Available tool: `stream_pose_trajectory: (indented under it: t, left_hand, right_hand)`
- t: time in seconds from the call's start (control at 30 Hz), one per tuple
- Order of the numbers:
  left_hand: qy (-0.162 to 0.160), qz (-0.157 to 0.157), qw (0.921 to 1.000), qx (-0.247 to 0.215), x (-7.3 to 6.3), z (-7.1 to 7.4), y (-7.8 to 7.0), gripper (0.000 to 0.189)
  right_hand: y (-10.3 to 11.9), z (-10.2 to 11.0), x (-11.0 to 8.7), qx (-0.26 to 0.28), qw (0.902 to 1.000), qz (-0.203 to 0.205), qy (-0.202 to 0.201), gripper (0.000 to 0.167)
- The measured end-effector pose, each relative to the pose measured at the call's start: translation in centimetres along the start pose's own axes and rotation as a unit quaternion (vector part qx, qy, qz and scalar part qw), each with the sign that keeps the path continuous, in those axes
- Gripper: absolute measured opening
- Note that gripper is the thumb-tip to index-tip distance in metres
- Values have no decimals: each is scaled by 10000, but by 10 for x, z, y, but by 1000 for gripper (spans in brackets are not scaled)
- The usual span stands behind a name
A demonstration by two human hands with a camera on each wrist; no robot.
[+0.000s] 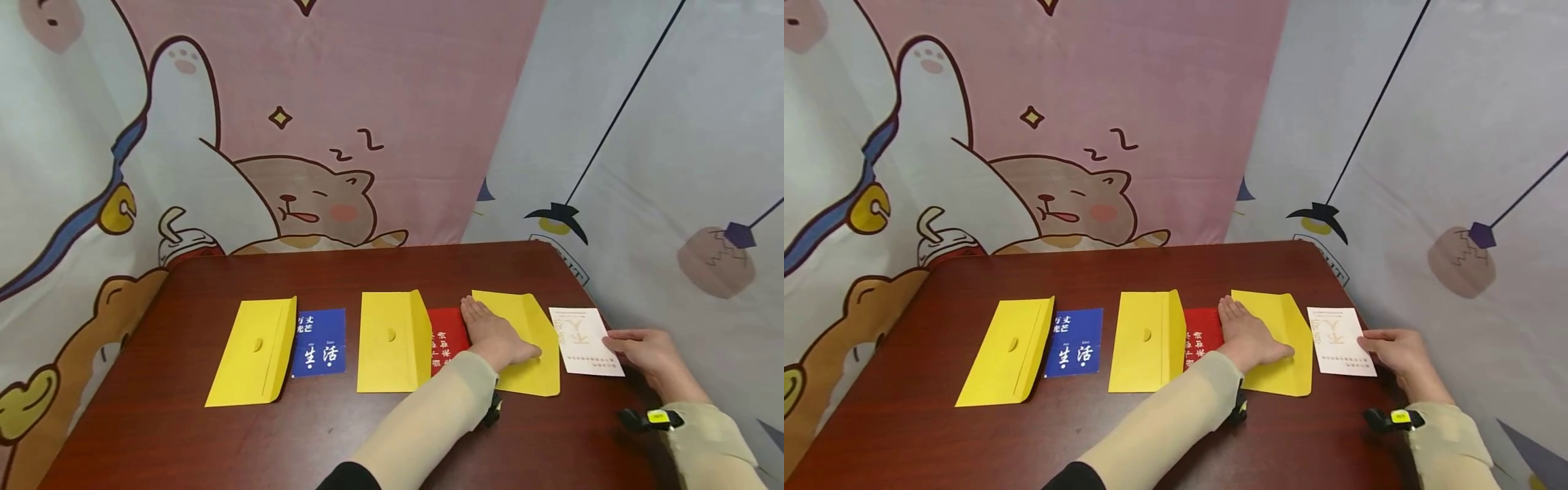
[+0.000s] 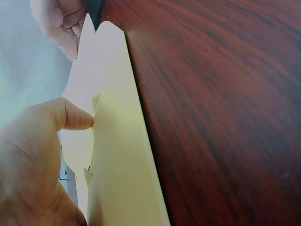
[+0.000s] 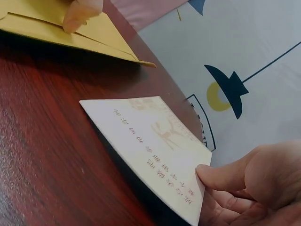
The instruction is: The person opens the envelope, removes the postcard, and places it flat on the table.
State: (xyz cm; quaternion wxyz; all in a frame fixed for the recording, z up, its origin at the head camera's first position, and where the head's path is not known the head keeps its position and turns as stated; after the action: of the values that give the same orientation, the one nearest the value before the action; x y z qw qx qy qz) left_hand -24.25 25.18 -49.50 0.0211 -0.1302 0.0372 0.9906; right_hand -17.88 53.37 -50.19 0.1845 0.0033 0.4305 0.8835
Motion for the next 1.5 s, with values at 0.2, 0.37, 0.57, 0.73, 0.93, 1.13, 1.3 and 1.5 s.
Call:
stream_pose_trajectory:
  t: [0.2,0.37,0.57,0.73,0.93,1.13,1.3,1.5]
  left_hand:
    - [60,0,10000,53,6,-4,-4,124]
    - [53,7,10000,30,6,-4,-4,124]
    - [0,-2,10000,-46,2,0,-1,126]
    - [-85,-10,9999,-95,-1,3,3,126]
    - [-110,-31,9999,-123,0,2,3,124]
    - [-129,-45,9999,-78,-2,2,5,123]
    - [-82,22,10000,22,1,2,5,124]
    - [-156,-15,9999,-68,-2,5,9,124]
  right_hand:
    - [2,2,-3,-227,9996,61,-135,59]
    - [12,1,-6,-632,9972,290,-269,49]
    - [23,-1,-9,-1022,9926,498,-429,41]
    - [30,-3,-10,-1376,9877,605,-436,39]
    - [31,-6,-8,-1632,9829,752,-412,36]
    - [33,-8,-9,-1681,9816,782,-460,35]
    - [32,-10,-7,-1781,9794,798,-525,33]
    - [34,-13,-6,-1748,9796,831,-545,34]
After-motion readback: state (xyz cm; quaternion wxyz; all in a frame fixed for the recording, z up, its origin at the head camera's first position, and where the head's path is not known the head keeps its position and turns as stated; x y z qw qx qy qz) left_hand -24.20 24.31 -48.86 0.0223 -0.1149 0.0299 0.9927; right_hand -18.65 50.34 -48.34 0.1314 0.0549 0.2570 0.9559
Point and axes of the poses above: each hand's wrist, its own x-axis towards the middle knuckle, its own z-axis out of the back of the hand, y = z × x, the point moved 6 cm from there along x, towards the middle knuckle, and after that the axes turned 10 degrees about z, right-handed, at the moved point
